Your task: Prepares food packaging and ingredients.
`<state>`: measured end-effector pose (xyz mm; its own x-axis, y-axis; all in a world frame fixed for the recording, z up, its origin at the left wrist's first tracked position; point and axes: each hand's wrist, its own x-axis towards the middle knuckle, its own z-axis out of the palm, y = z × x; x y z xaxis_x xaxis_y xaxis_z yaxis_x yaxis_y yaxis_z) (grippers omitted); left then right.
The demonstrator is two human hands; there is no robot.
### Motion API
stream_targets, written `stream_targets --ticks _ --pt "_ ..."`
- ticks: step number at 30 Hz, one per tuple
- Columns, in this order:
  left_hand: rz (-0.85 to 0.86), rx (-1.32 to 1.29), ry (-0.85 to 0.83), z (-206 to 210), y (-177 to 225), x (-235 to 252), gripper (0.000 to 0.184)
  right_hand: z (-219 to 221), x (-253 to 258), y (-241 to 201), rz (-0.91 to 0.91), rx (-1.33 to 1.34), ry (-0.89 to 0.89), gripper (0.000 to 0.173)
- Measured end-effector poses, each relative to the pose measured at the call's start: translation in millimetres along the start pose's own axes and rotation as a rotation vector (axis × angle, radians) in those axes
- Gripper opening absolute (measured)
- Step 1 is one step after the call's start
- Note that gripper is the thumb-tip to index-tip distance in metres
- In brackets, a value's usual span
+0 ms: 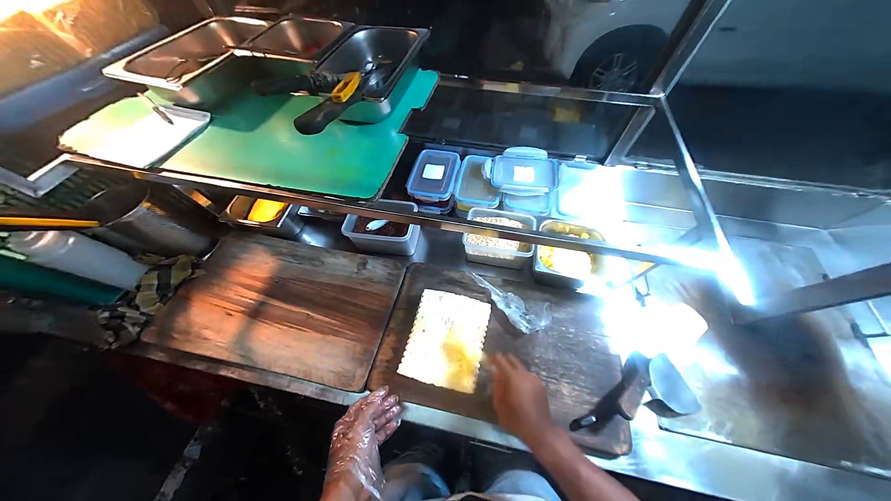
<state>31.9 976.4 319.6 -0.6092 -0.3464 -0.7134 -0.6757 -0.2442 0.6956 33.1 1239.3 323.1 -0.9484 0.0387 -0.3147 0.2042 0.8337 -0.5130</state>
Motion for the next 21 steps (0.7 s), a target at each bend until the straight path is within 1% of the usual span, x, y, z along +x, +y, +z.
stream_targets --ticks 1,2,3,4,5,6,7,8,10,11,12,13,14,15,16,17,18,19,20,21 --pt "-0.006 0.003 0.014 -1 -3 -1 0.028 6 15 10 -0.012 -0.05 0.093 0.038" --pt "-0.001 0.014 0.019 -3 -5 -4 0.027 12 16 18 -0.059 -0.105 0.124 0.039" --pt "0.018 0.03 0.011 -5 -4 -6 0.027 14 4 18 -0.114 -0.142 0.09 0.043" --pt "0.05 0.046 -0.002 -6 -1 -7 0.026 13 -16 13 -0.15 -0.152 0.021 0.045" --pt "0.088 0.057 -0.017 -7 1 -7 0.026 12 -34 8 -0.171 -0.139 -0.03 0.044" --pt "0.123 0.065 -0.022 -9 0 -6 0.026 11 -41 5 -0.174 -0.111 -0.043 0.04" --pt "0.141 0.074 -0.014 -11 -1 -5 0.026 6 -35 1 -0.123 -0.053 -0.073 0.037" --pt "0.133 0.078 -0.003 -12 -2 -4 0.026 2 -17 0 -0.062 -0.002 -0.063 0.037" --pt "0.092 0.068 0.011 -11 -4 -4 0.026 6 29 10 -0.02 0.005 0.062 0.036" --pt "0.09 0.077 0.009 -10 -6 -6 0.026 13 37 13 -0.048 -0.037 0.088 0.037" --pt "0.112 0.101 -0.005 -11 -6 -9 0.026 18 29 12 -0.09 -0.075 0.062 0.038" --pt "0.15 0.132 -0.03 -12 -4 -11 0.026 20 11 6 -0.121 -0.08 0.004 0.039" --pt "0.192 0.154 -0.054 -12 -2 -13 0.026 16 -6 -1 -0.122 -0.048 -0.071 0.038" --pt "0.227 0.167 -0.068 -13 -1 -12 0.026 10 -12 -7 -0.109 0.009 -0.113 0.037" --pt "0.237 0.176 -0.064 -15 -4 -10 0.026 3 -6 -10 -0.066 0.078 -0.141 0.036" --pt "0.216 0.169 -0.048 -18 -7 -8 0.026 -3 10 -11 -0.003 0.129 -0.132 0.037" --pt "0.177 0.145 -0.027 -18 -10 -7 0.025 -3 32 -7 0.035 0.141 -0.083 0.037" --pt "0.142 0.125 -0.012 -19 -12 -7 0.025 2 51 0 0.021 0.102 -0.007 0.036" --pt "0.126 0.127 -0.004 -20 -13 -9 0.024 10 57 4 -0.029 0.037 0.054 0.035" --pt "0.135 0.151 -0.012 -23 -12 -12 0.025 18 48 4 -0.078 -0.01 0.056 0.035"
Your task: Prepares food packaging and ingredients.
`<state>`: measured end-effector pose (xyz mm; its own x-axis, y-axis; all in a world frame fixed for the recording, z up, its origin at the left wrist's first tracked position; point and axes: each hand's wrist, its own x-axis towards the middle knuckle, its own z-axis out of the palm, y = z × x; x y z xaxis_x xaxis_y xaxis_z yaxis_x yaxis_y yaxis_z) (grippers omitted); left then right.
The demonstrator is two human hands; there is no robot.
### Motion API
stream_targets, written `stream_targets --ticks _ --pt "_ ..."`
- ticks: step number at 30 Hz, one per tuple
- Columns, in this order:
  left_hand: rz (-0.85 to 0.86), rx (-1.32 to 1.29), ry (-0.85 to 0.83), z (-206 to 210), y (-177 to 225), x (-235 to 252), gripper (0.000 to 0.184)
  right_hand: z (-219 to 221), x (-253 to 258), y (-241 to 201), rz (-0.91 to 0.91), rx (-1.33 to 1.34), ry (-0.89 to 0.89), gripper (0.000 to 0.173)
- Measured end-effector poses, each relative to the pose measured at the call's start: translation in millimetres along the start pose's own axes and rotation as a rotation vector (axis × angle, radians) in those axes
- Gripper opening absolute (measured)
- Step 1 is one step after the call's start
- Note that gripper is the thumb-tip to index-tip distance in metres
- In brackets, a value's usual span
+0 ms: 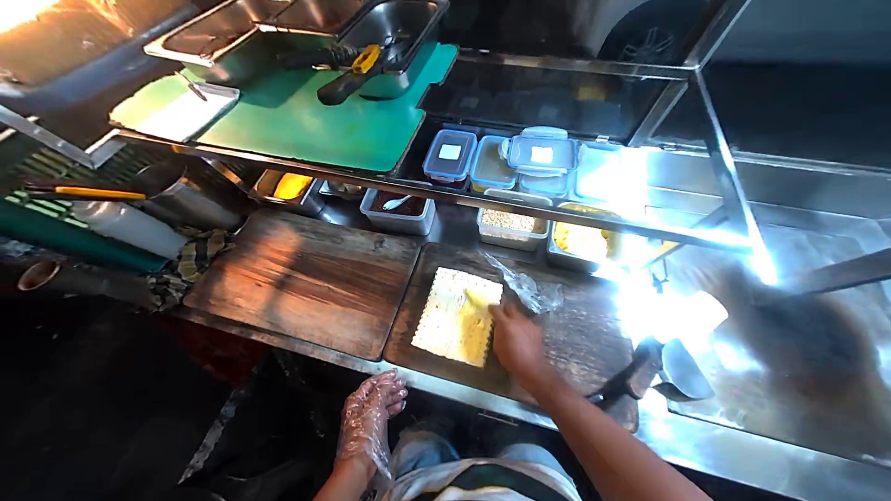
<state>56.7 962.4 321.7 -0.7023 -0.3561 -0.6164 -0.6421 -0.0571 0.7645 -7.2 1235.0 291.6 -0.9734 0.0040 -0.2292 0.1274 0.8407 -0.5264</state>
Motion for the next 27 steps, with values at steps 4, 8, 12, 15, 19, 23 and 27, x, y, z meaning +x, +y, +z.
stream_targets --ticks 4,8,12,15,19,23,27 --pt "0.106 0.061 -0.023 -11 -2 5 0.025 -14 -39 -18 0.01 0.061 -0.179 0.037" --pt "0.022 0.055 0.02 -11 -8 12 0.025 -5 15 15 -0.017 -0.04 0.024 0.036" --pt "0.137 0.131 -0.039 -14 -3 14 0.025 -30 -11 -8 0.061 0.034 -0.203 0.039" --pt "0.047 0.121 0.001 -9 -6 16 0.025 -27 18 5 0.038 -0.01 -0.04 0.037" --pt "0.103 0.194 -0.068 -12 -8 12 0.024 -28 14 -2 0.067 0.108 -0.214 0.036" --pt "0.046 0.194 -0.032 -14 -16 15 0.024 -29 29 10 0.348 0.79 -0.191 0.03" --pt "0.103 0.262 -0.083 -21 -20 19 0.024 -32 22 19 0.038 -0.052 0.039 0.033"
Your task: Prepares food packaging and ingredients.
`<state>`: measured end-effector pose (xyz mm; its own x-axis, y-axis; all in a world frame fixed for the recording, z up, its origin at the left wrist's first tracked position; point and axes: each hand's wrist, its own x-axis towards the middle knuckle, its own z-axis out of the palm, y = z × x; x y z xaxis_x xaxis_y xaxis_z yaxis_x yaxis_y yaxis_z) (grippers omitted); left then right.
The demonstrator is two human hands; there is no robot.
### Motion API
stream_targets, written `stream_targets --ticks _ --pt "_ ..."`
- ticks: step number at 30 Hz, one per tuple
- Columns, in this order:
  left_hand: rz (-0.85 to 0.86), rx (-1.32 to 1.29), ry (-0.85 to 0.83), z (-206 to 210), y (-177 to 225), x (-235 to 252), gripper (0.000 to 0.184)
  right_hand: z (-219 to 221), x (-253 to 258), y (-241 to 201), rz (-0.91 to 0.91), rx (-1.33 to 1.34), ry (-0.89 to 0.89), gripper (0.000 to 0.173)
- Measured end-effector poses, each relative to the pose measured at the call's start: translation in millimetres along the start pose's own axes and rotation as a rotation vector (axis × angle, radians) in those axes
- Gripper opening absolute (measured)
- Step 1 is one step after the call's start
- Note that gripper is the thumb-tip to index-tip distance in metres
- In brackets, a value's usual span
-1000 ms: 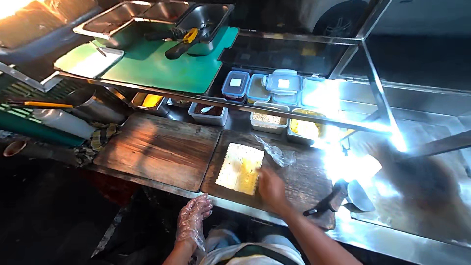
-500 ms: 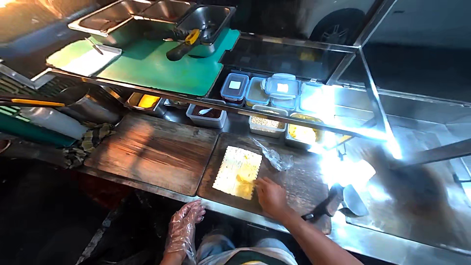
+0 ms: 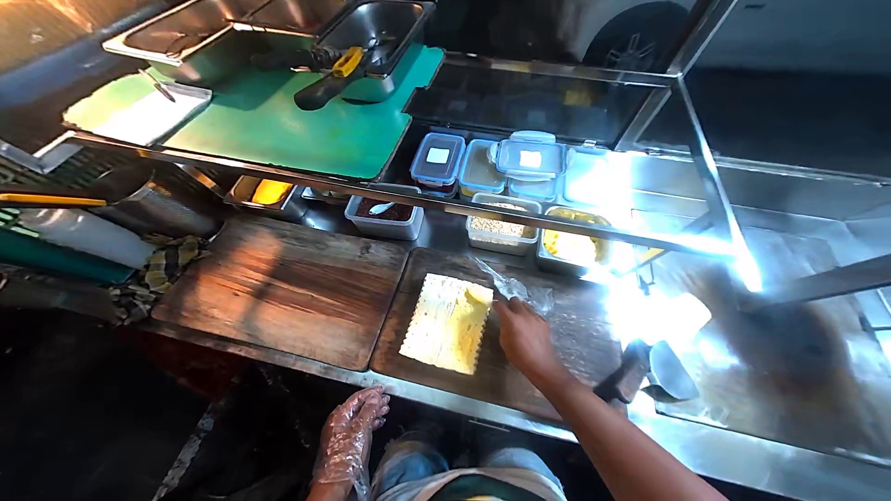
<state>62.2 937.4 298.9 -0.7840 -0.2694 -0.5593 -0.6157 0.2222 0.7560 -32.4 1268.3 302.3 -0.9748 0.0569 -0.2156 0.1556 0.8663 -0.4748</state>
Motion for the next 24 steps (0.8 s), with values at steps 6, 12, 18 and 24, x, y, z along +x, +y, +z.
stream_targets --ticks 6,12,18,24 --pt "-0.029 -0.05 0.044 -8 -4 4 0.025 -7 -23 6 -0.137 -0.158 0.039 0.035" --pt "0.008 0.051 -0.029 -12 -1 2 0.026 -6 -18 -20 0.076 0.166 -0.283 0.037" --pt "0.027 0.073 -0.064 -14 6 9 0.025 0 10 -16 0.625 1.103 -0.181 0.032" --pt "0.045 0.076 -0.097 -25 3 18 0.026 -9 4 0 0.229 0.222 -0.009 0.031"
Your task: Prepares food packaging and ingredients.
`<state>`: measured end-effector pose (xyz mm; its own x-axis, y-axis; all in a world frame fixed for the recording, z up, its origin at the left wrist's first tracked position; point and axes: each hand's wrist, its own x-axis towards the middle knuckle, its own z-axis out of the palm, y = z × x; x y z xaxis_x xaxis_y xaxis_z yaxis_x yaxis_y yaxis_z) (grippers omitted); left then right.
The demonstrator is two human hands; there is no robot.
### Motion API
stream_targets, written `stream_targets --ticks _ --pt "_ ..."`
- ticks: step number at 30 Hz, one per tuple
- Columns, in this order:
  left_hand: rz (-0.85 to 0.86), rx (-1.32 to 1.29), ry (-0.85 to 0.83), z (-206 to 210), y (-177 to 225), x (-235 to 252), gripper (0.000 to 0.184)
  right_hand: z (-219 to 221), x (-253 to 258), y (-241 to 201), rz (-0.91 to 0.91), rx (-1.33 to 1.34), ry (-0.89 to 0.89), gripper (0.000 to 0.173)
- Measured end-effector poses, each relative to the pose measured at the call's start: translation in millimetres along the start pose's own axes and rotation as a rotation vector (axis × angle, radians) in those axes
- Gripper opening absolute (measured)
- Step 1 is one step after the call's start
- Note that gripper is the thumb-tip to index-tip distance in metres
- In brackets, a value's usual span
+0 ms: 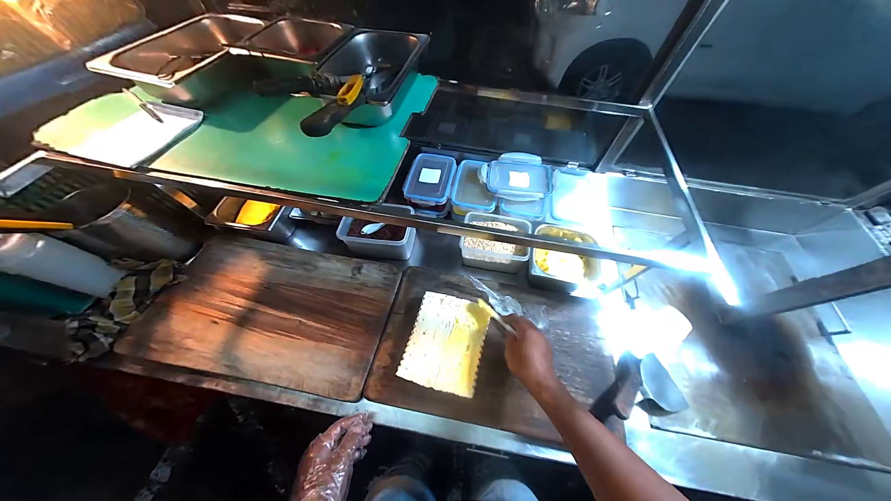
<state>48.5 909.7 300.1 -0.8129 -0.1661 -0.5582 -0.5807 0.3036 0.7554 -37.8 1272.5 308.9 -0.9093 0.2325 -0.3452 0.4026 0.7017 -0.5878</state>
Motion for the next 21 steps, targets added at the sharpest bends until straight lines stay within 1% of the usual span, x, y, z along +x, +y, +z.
stream_targets --ticks 1,2,3,4,6,8,10,12,13,14,15,16,18,19,20,21 --pt "-0.017 -0.016 -0.003 0 -1 2 0.027 4 -1 3 -0.12 -0.198 0.074 0.035" --pt "-0.033 -0.018 -0.011 -2 -5 2 0.027 10 -6 8 -0.211 -0.343 0.114 0.037" --pt "-0.041 -0.009 -0.024 -4 -10 1 0.028 13 -14 12 -0.253 -0.428 0.117 0.038" --pt "-0.038 -0.004 -0.039 -6 -14 3 0.028 11 -23 11 -0.249 -0.459 0.085 0.039" --pt "-0.025 -0.013 -0.051 -9 -16 6 0.029 -2 -36 -1 -0.169 -0.407 0.006 0.041" --pt "-0.042 -0.014 -0.049 -12 -17 8 0.029 -6 -30 -10 -0.078 -0.291 -0.017 0.04" --pt "-0.062 0.033 -0.069 -14 -17 9 0.027 11 -17 -1 -0.096 -0.273 0.069 0.038" --pt "0.01 0.12 -0.12 -22 -14 12 0.028 24 -23 -2 -0.124 -0.284 0.01 0.042" --pt "0.069 0.149 -0.138 -26 -9 15 0.029 23 -31 -11 -0.108 -0.236 -0.067 0.041" --pt "0.114 0.16 -0.142 -30 -4 17 0.03 20 -36 -21 -0.069 -0.124 -0.161 0.038" --pt "0.118 0.157 -0.129 -33 -1 20 0.031 18 -36 -27 -0.019 0.059 -0.227 0.033" --pt "0.091 0.138 -0.112 -34 0 24 0.031 20 -31 -29 0.052 0.282 -0.249 0.03" --pt "0.014 0.09 -0.081 -34 -2 34 0.027 17 -15 -30 0.302 0.695 -0.197 0.032" --pt "0.008 0.093 -0.087 -37 1 38 0.027 13 -10 -28 0.428 0.853 -0.126 0.032" --pt "0.036 0.114 -0.105 -40 3 41 0.027 8 -11 -25 0.51 0.954 -0.062 0.029" --pt "0.084 0.141 -0.124 -43 5 45 0.029 3 -15 -22 0.537 1.003 -0.031 0.026"
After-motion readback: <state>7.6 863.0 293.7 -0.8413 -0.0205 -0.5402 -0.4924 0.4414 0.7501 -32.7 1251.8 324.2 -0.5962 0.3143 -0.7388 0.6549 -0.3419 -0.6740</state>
